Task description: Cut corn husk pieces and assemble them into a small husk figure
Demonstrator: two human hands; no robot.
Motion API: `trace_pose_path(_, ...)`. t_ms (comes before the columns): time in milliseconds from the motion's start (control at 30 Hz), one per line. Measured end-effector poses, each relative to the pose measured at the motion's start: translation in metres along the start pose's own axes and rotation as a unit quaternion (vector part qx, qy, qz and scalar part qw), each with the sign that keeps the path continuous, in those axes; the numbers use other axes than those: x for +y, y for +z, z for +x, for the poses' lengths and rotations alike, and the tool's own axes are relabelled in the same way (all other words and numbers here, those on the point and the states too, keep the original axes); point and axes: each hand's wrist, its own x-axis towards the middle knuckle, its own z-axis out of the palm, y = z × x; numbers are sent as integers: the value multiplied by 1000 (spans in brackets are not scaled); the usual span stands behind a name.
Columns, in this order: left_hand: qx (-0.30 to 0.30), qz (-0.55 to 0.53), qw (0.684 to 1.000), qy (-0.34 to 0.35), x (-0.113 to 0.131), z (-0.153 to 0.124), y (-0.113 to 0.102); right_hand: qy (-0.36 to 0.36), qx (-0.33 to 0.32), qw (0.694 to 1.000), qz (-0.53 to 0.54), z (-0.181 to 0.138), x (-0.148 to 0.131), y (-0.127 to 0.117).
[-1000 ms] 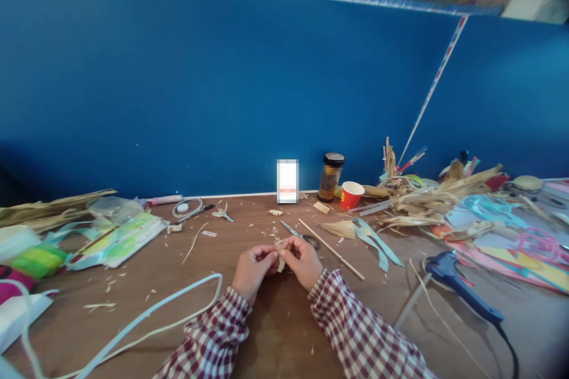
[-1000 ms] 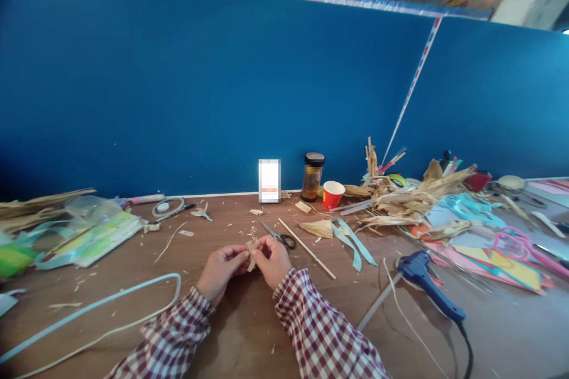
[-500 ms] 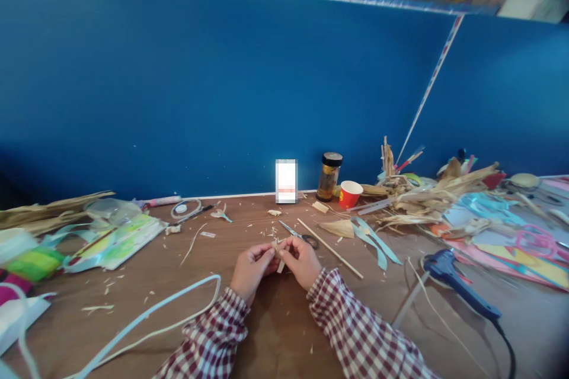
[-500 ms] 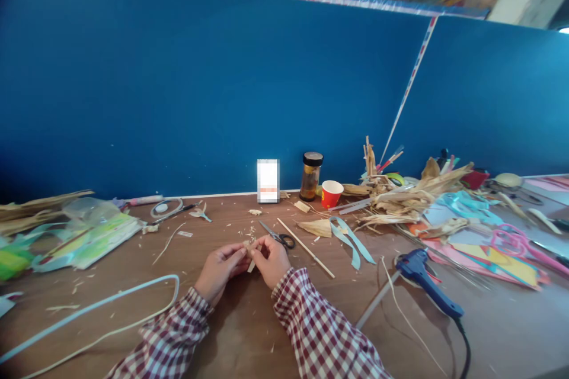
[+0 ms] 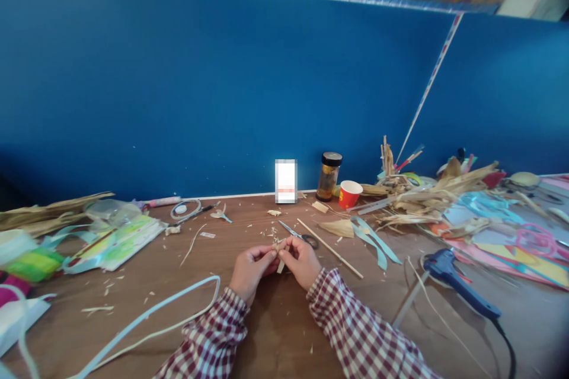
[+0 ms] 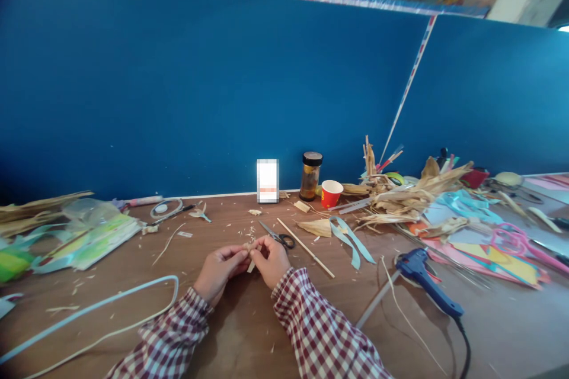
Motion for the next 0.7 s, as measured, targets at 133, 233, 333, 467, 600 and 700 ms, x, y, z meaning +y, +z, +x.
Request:
trace_pose_path(133, 15, -5, 1000, 1, 1, -1, 0, 2, -1, 1000, 14, 0, 1, 1)
trace_pose_path(233, 19, -11, 1000, -2, 3, -1, 1, 1, -6, 1000, 19, 0, 2, 1)
trace_pose_path(333, 24, -19, 1000, -6, 5, -2, 2, -4, -5, 1000, 12, 0, 3, 0)
trace_pose_path(467, 22, -28, 999, -11, 6, -3, 4, 1, 0, 1000, 0, 0, 1, 0)
trace_pose_path(600, 20, -29, 999, -7, 5, -2, 4, -1, 4, 1000, -9, 0, 3, 1)
trace_pose_path(700, 17, -10, 1000, -4, 3, -1, 3, -12, 7, 1000, -17, 0, 5, 1)
